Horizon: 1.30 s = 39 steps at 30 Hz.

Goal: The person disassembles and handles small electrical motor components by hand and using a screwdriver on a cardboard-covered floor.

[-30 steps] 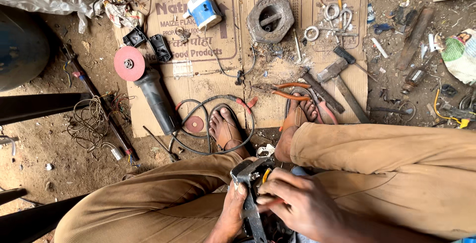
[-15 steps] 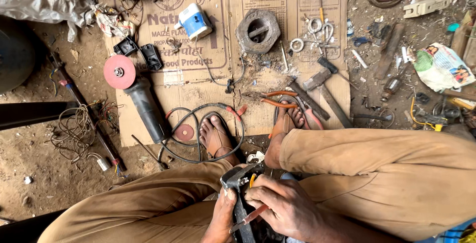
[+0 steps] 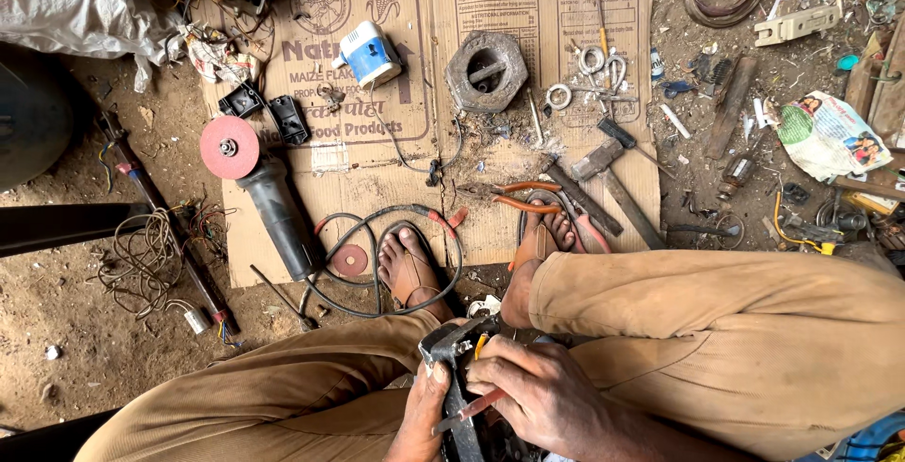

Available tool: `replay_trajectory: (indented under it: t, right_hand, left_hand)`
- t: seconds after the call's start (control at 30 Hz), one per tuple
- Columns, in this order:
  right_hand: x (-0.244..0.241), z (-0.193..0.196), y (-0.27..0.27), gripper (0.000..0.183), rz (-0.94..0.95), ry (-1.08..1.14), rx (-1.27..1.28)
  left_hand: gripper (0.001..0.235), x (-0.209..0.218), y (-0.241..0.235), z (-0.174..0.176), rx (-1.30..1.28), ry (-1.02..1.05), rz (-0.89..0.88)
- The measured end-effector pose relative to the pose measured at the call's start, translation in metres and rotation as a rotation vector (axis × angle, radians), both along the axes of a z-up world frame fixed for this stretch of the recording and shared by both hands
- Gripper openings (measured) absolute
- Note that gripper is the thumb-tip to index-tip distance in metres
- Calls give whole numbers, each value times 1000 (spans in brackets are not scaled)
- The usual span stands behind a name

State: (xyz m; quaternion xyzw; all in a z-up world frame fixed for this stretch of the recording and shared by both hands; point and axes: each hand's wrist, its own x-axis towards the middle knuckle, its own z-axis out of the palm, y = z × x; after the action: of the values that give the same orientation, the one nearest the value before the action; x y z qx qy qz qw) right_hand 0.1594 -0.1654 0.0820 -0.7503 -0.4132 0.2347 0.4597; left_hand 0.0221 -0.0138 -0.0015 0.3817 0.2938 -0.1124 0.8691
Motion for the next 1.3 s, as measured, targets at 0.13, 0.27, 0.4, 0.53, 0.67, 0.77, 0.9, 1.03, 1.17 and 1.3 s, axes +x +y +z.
replay_trajectory:
  t: [0.13,0.27,0.4,0.53,0.67,0.77,0.9,1.03,1.17,1.3]
  right_hand:
    - [-1,1,-3,33,48,-14,-49]
    - [1,-1,-6,43,89,-137,-6]
    - [0,-5,-7,39,44,-208,-8]
    - [-4,-5,-10,42,67,-508,-23]
    - [-3,-9,-12,40,161,-373,-44]
    - [-1,-10,-12,42,149,-339,-6]
    - [1,-11,-11,44,123,-326,3]
    - [1,-12,-10,41,111,-172,-13]
    - [-1,-8,-5,42,18,-287,-4]
    - [2,-4,-5,41,94,-396,-37]
  left_hand:
    - [88,3,2,6,17,36,-34]
    - [87,4,1,13,-63,57,-3]
    - [86,0,-1,12,-67,118,40]
    - [81,-3,-1,5,-50,108,37]
    - [81,1,-2,14,-116,134,82]
    - [83,9,-1,23,-171,91,103]
    - [83,15,0,28,-190,73,97]
    - [81,12,2,24,-78,77,46]
    - [77,7,4,15,2,77,-10]
    - [73,5,4,13,28,111,-16]
